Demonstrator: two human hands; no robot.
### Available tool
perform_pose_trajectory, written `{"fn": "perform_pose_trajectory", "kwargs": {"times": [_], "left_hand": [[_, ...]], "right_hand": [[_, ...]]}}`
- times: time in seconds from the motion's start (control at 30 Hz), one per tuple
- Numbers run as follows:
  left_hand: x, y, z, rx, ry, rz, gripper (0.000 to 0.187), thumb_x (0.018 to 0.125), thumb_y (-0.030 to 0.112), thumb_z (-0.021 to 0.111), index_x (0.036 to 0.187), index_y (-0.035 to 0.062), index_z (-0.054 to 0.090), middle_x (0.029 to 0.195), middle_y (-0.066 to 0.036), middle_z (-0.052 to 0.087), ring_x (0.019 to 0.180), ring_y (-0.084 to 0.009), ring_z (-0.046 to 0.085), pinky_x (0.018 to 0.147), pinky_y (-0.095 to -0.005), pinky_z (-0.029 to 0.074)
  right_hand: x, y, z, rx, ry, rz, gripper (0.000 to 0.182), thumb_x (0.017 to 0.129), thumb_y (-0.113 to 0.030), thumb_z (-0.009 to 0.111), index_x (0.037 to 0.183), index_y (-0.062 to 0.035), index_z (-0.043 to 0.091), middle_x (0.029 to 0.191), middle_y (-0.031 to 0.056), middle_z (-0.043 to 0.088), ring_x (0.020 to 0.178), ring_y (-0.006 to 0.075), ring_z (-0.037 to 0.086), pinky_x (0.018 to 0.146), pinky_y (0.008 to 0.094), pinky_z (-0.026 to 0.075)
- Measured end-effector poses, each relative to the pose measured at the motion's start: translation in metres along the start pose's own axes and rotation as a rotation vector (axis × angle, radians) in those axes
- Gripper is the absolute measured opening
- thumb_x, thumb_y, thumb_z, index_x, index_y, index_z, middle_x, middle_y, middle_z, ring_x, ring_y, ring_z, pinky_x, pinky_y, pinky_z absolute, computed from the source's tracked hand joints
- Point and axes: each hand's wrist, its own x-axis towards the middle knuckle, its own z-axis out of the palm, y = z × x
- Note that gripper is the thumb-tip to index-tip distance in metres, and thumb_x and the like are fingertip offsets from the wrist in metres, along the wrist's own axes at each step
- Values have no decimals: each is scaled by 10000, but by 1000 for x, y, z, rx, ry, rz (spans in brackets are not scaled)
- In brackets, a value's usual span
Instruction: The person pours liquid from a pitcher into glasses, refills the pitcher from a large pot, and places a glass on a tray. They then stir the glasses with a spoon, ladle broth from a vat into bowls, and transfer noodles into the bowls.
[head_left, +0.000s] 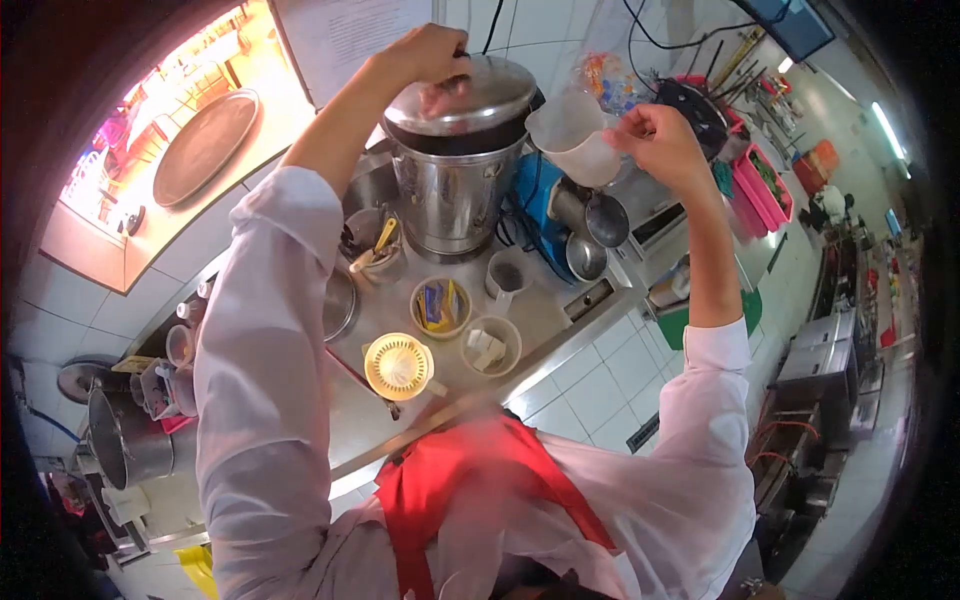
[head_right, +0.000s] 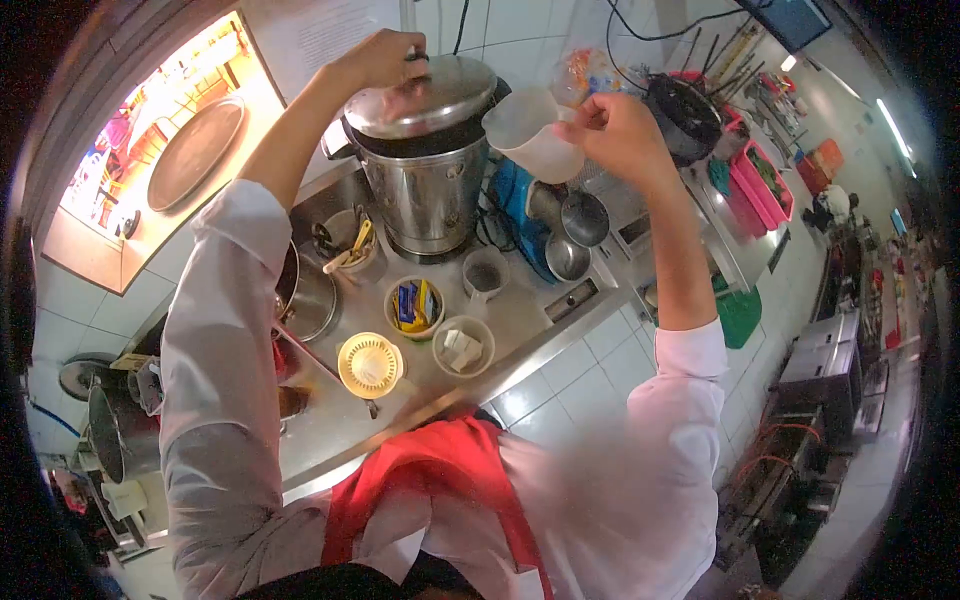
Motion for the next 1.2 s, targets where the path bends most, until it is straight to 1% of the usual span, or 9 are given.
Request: {"fn": "perform_pose_trajectory", "kwargs": {"times": [0.07, 0.2, 0.27, 0.37, 0.7, 0.77, 0.97, 1.03, 1.2], "left_hand": [[1, -9, -12, -21, 68, -22, 383, 856, 412, 547, 1058, 93, 611, 899, -197, 667, 864, -359, 643, 785, -453, 493], [-5, -23, -37, -112, 216, -98, 402, 835, 433, 549, 1014, 77, 599, 833, -206, 662, 809, -308, 653, 755, -430, 492], [-10, -19, -48, -90, 177, -186, 387, 818, 353, 589, 1001, 14, 619, 946, -241, 659, 921, -385, 632, 808, -444, 494], [-18, -12, -58, -98, 166, -218, 356, 818, 327, 567, 989, 16, 599, 946, -259, 650, 919, -406, 622, 815, -455, 488], [-22, -32, -52, -67, 164, -260, 370, 820, 355, 566, 1001, 36, 614, 986, -255, 647, 953, -393, 616, 848, -450, 479], [-18, -34, -48, -154, 61, -289, 409, 831, 436, 552, 1007, 68, 588, 829, -210, 661, 803, -326, 646, 752, -433, 486], [-12, -9, -20, -65, 90, -113, 399, 807, 397, 592, 1001, 49, 580, 830, -227, 653, 786, -343, 643, 725, -431, 488], [-8, -1, -7, -67, 51, -96, 397, 796, 383, 609, 999, 43, 580, 849, -235, 652, 805, -350, 643, 736, -431, 489], [-7, 26, 12, -73, -49, -97, 516, 760, 394, 628, 1082, -4, 568, 948, -235, 655, 917, -377, 634, 812, -431, 500]], "right_hand": [[15, 3, 2, -94, 80, -175, 348, 706, -328, 764, 822, -18, 655, 751, 98, 668, 677, 198, 639, 647, 324, 490], [35, -17, 24, -287, 159, -212, 330, 695, -304, 756, 842, -24, 660, 784, 117, 681, 735, 264, 663, 672, 375, 499], [42, -21, 35, -399, 190, -292, 324, 686, -277, 748, 884, -38, 658, 790, 108, 685, 765, 297, 665, 695, 415, 505], [53, -20, 46, -469, 290, -496, 327, 674, -256, 743, 912, -51, 650, 775, 109, 679, 770, 317, 662, 673, 428, 516], [58, -16, 69, -596, 305, -547, 217, 702, -181, 736, 839, -68, 612, 799, 108, 668, 728, 305, 654, 606, 415, 500], [53, -10, 73, -563, 323, -570, 209, 712, -184, 731, 818, -66, 595, 818, 107, 666, 727, 300, 654, 596, 407, 499], [34, 34, 62, -333, 490, -496, 210, 715, -203, 737, 785, -42, 622, 740, 107, 660, 668, 303, 645, 592, 396, 497], [7, 56, 49, -100, 471, -258, 273, 717, -254, 773, 794, -33, 632, 743, 105, 662, 636, 255, 638, 588, 361, 488], [-93, 132, 56, 531, 453, 138, 254, 732, -204, 810, 767, -44, 615, 687, -27, 583, 591, 69, 505, 543, 227, 388]]}}
